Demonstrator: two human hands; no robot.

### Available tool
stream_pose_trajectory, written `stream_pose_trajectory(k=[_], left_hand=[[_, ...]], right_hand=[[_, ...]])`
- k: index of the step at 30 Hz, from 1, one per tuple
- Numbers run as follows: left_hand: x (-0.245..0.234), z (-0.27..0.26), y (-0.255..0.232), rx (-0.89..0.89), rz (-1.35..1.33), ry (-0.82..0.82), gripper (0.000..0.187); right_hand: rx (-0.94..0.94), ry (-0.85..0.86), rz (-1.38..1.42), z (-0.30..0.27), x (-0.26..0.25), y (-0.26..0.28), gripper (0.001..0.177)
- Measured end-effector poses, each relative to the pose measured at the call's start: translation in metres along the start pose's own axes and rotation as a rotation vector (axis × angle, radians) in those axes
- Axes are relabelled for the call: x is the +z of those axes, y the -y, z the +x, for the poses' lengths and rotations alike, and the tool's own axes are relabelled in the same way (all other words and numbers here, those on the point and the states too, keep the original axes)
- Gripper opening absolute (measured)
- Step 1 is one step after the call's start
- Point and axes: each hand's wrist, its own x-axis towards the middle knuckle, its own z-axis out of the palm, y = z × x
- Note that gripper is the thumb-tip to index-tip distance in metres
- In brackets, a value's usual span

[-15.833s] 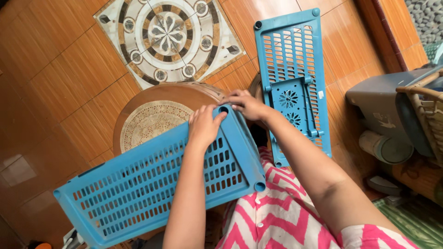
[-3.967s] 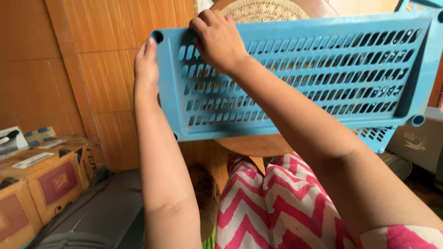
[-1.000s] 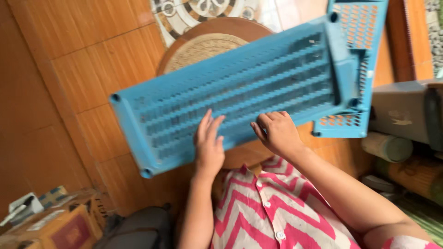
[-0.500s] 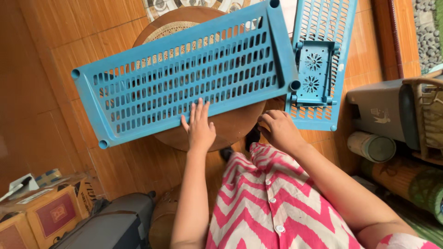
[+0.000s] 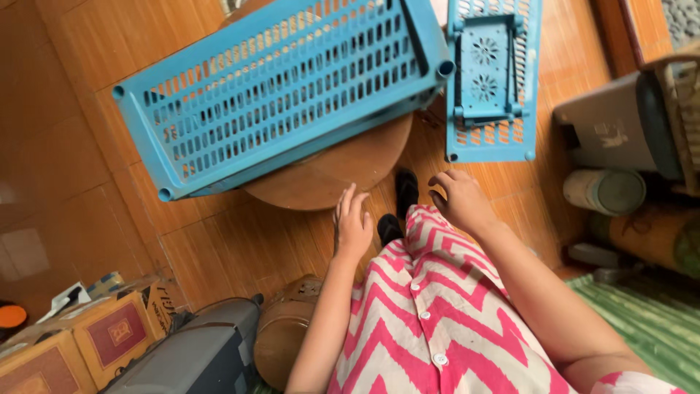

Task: The person assembles a blue plastic crate by inserting corner posts into side panels and stacking the assembled unit on a round wooden stool. The person handles the crate panels and posts by hand, aligning and pressing them together to form a complete crate.

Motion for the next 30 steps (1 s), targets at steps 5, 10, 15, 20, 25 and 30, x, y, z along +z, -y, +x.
stream_pose_trajectory(k=[5, 10, 15, 20, 25, 30], left_hand=[[0.012, -0.024, -0.010, -0.084, -0.084, 0.193, 0.041], [0.031, -0.002, -0.033, -0.153, -0.083, 0.341, 0.037], [0.078, 0.050, -0.065, -0.081, -0.053, 0.424, 0.033], [0.176, 0.124, -0.089, 0.019, 0.002, 0.472, 0.029], [0.303, 0.190, -0.073, 0.001, 0.125, 0.566, 0.030], [0.411, 0.225, -0.037, 0.178, 0.315, 0.348, 0.034]], right_hand=[[0.091, 0.013, 0.016, -0.033, 0.018, -0.027, 0.024], [0.211, 0.017, -0.022, -0.037, 0.020, -0.087, 0.021], [0.316, 0.039, -0.029, -0.010, 0.015, -0.165, 0.019], [0.345, 0.091, -0.020, 0.039, -0.002, -0.233, 0.019], [0.334, 0.121, 0.003, 0.072, -0.012, -0.276, 0.019], [0.314, 0.099, 0.108, 0.077, -0.020, -0.304, 0.015]])
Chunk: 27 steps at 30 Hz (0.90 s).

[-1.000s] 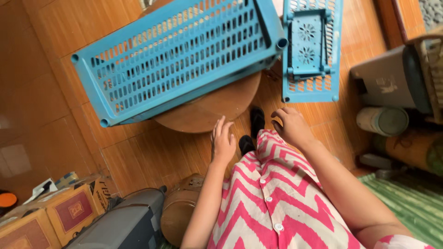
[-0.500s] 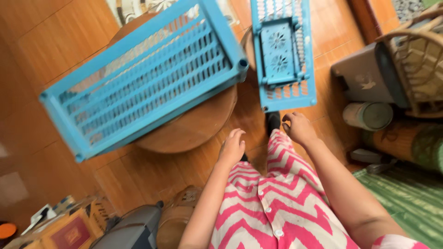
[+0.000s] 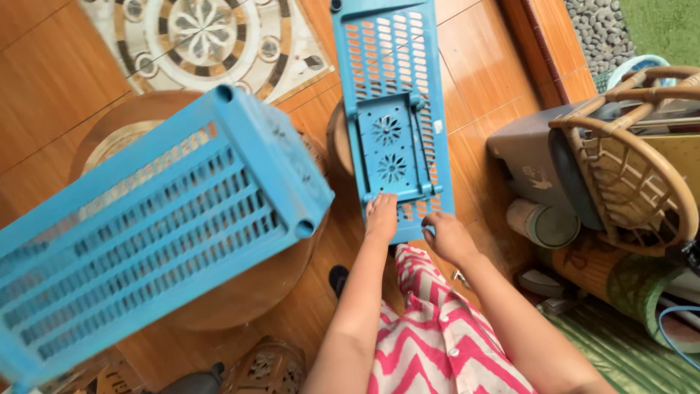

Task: The person assembles a blue plastic crate by inserting corner posts into side panels and stacking the assembled unit on a round wooden stool. The person handles the crate panels and posts by hand, aligning and pressing them together to form a complete crate.

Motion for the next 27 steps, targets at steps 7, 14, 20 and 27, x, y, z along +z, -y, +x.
stream_pose_trajectory(k=[7, 14, 20, 27], left_hand=[[0.037, 0.020, 0.013, 0.093, 0.373, 0.187, 0.016], [-0.037, 0.007, -0.048, 0.276, -0.031, -0.196, 0.010], [-0.158, -0.017, -0.131, 0.392, -0.255, -0.353, 0.008], [-0.283, -0.054, -0.156, 0.459, -0.334, -0.492, 0.012]], right_hand=[[0.142, 0.105, -0.003, 0.002, -0.013, -0.019, 0.016], [0.145, 0.062, 0.105, -0.008, -0.030, -0.019, 0.019], [0.290, 0.000, 0.620, -0.018, -0.056, -0.016, 0.035], [0.137, -0.197, 1.022, -0.041, -0.101, 0.052, 0.022]])
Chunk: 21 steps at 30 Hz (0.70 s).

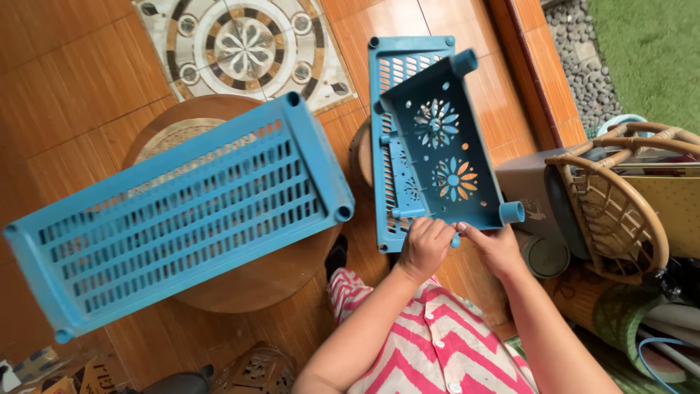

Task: The person assembles a blue plastic crate by inserting corner posts into side panels and stacking the assembled unit on a round wooden stool. The person handles the crate panels and posts by hand, aligning and pressing them together to form a complete crate.

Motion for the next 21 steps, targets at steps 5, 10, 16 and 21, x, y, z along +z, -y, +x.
stream_pose_trajectory(k=[5, 10, 16, 21], left_hand=[[-0.078, -0.005, -0.001, 0.049, 0.000, -0.033, 0.004], [-0.137, -0.015, 0.013, -0.011, 0.195, -0.058, 0.021], [-0.194, -0.065, 0.072, -0.289, 0.141, -0.181, 0.047], [-0.193, -0.108, 0.131, -0.274, 0.358, 0.066, 0.053]], right_hand=[[-0.029, 0.066, -0.109, -0.026, 0.060, 0.049, 0.025], [-0.118, -0.024, 0.106, -0.033, 0.142, 0.067, 0.030], [-0.079, -0.199, 0.279, -0.031, 0.198, 0.063, 0.016], [-0.132, -0.342, 0.297, -0.025, 0.220, 0.053, 0.013]])
